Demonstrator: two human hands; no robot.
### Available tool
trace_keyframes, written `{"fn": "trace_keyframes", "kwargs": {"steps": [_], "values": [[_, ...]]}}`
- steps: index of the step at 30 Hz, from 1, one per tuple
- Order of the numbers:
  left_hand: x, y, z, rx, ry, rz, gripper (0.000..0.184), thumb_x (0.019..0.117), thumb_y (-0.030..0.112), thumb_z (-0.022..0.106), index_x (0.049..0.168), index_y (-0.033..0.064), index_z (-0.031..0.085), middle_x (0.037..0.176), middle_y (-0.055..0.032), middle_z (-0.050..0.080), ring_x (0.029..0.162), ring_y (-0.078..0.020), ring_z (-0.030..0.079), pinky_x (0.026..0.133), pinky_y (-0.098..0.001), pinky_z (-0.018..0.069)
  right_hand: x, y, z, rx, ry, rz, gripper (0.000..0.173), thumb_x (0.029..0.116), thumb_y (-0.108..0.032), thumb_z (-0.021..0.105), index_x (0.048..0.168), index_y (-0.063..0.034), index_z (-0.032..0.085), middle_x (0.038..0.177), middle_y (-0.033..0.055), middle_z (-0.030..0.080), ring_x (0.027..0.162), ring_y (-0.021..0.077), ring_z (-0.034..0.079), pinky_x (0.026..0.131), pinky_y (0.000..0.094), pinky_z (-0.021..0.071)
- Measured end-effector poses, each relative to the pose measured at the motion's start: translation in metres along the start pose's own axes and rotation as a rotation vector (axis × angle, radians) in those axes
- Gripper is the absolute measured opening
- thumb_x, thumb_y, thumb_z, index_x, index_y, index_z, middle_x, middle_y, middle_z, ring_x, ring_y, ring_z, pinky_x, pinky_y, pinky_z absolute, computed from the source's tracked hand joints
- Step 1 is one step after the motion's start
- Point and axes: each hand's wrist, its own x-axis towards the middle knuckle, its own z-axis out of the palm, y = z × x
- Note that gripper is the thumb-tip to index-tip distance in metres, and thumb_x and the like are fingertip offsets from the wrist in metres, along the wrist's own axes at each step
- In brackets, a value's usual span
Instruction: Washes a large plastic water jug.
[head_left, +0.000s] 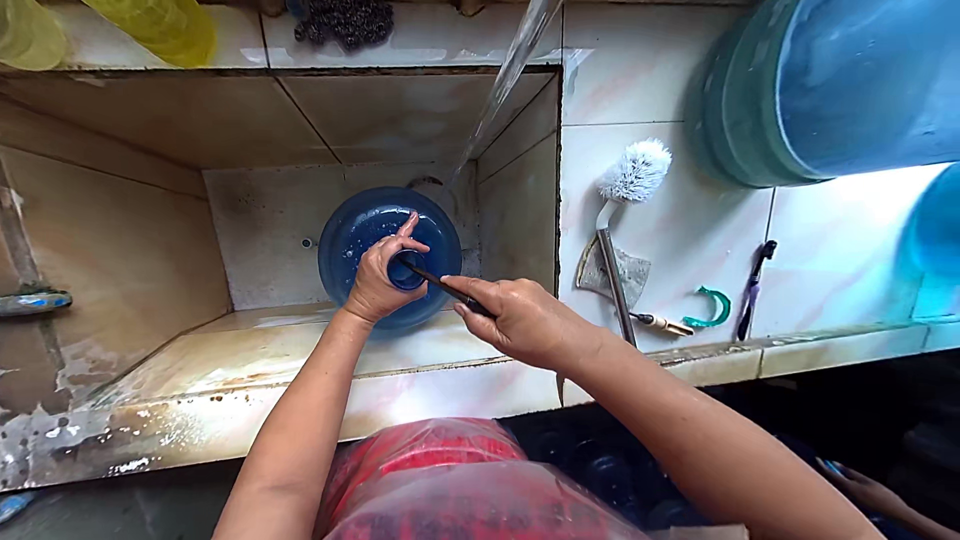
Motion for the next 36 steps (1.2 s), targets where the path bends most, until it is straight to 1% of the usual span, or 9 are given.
{"fn": "trace_keyframes", "kwargs": {"steps": [3,7,9,12,15,25,28,31,36], "values": [[0.001,-0.003,-0.007,-0.028,0.017,-0.017,0.057,0.0688,0.017,0.085,0.118,-0.0064,0.068,0.142,-0.0267,0.057,0.139,-0.0324,0.052,0.118,-0.0398,0.0402,0.011,0.001,0.007,-0.115,0.066,-0.061,0.036,0.1027,-0.025,0.054,0.132,-0.0084,0.068,0.076,0.0067,0.070,0.063,0.0222,0.067,0.055,0.0419,0.0552],[-0.005,-0.008,0.022,0.025,0.531,-0.005,0.071,0.0762,0.021,0.089,0.128,-0.0061,0.050,0.155,-0.0321,0.039,0.148,-0.0371,0.038,0.122,-0.0453,0.0344,0.038,-0.012,0.032,-0.176,0.112,-0.036,0.034,0.1015,-0.023,0.058,0.131,-0.0086,0.067,0.079,0.0086,0.072,0.066,0.0266,0.070,0.056,0.0463,0.0572],[-0.006,-0.002,0.028,0.066,0.649,-0.057,0.064,0.0737,0.022,0.093,0.120,-0.0047,0.058,0.149,-0.0292,0.049,0.145,-0.0345,0.044,0.120,-0.0439,0.0373,0.036,-0.030,0.039,-0.154,0.057,0.052,0.038,0.1028,-0.024,0.056,0.136,-0.0078,0.064,0.078,0.0092,0.071,0.067,0.0279,0.070,0.058,0.0472,0.0576],[-0.004,0.008,0.003,0.144,0.311,-0.113,0.046,0.0794,0.024,0.086,0.116,0.0001,0.069,0.142,-0.0215,0.060,0.135,-0.0289,0.057,0.114,-0.0425,0.0442,0.033,-0.032,0.026,-0.124,-0.029,0.138,0.040,0.1057,-0.027,0.052,0.140,-0.0092,0.061,0.083,0.0101,0.072,0.072,0.0288,0.071,0.063,0.0493,0.0584],[-0.001,0.011,-0.011,0.048,0.003,-0.115,0.052,0.0688,0.020,0.086,0.114,0.0005,0.071,0.144,-0.0190,0.059,0.138,-0.0277,0.054,0.117,-0.0423,0.0416,0.026,-0.012,0.030,-0.064,0.055,0.094,0.039,0.1045,-0.025,0.052,0.135,-0.0049,0.064,0.080,0.0095,0.071,0.067,0.0257,0.069,0.060,0.0468,0.0576],[-0.001,0.009,0.006,0.035,-0.014,-0.044,0.047,0.0695,0.016,0.084,0.112,-0.0003,0.071,0.145,-0.0191,0.058,0.135,-0.0267,0.056,0.115,-0.0407,0.0421,-0.008,-0.009,0.003,0.179,0.062,0.116,0.040,0.1055,-0.024,0.050,0.137,-0.0050,0.064,0.076,0.0040,0.067,0.062,0.0102,0.057,0.058,0.0278,0.0501],[-0.001,0.007,0.005,0.026,-0.002,-0.032,0.049,0.0679,0.015,0.083,0.113,-0.0004,0.070,0.144,-0.0200,0.058,0.138,-0.0284,0.054,0.116,-0.0418,0.0418,-0.007,0.013,0.018,0.125,0.127,-0.016,0.038,0.1034,-0.019,0.052,0.135,-0.0028,0.065,0.081,0.0075,0.072,0.064,0.0153,0.064,0.060,0.0339,0.0552],[0.000,0.007,0.001,0.009,-0.016,-0.026,0.049,0.0680,0.015,0.084,0.112,-0.0024,0.070,0.141,-0.0230,0.060,0.137,-0.0308,0.054,0.116,-0.0412,0.0411,-0.004,0.009,0.018,0.058,0.099,0.002,0.039,0.1030,-0.022,0.052,0.136,-0.0050,0.065,0.076,0.0086,0.070,0.062,0.0213,0.066,0.057,0.0405,0.0547],[0.003,0.004,0.002,-0.021,-0.036,-0.028,0.050,0.0679,0.015,0.084,0.113,-0.0032,0.070,0.141,-0.0242,0.060,0.139,-0.0304,0.053,0.118,-0.0390,0.0401,-0.002,0.000,-0.006,0.032,-0.006,0.032,0.039,0.1039,-0.025,0.051,0.136,-0.0088,0.065,0.076,0.0039,0.068,0.062,0.0164,0.063,0.056,0.0366,0.0526]]}}
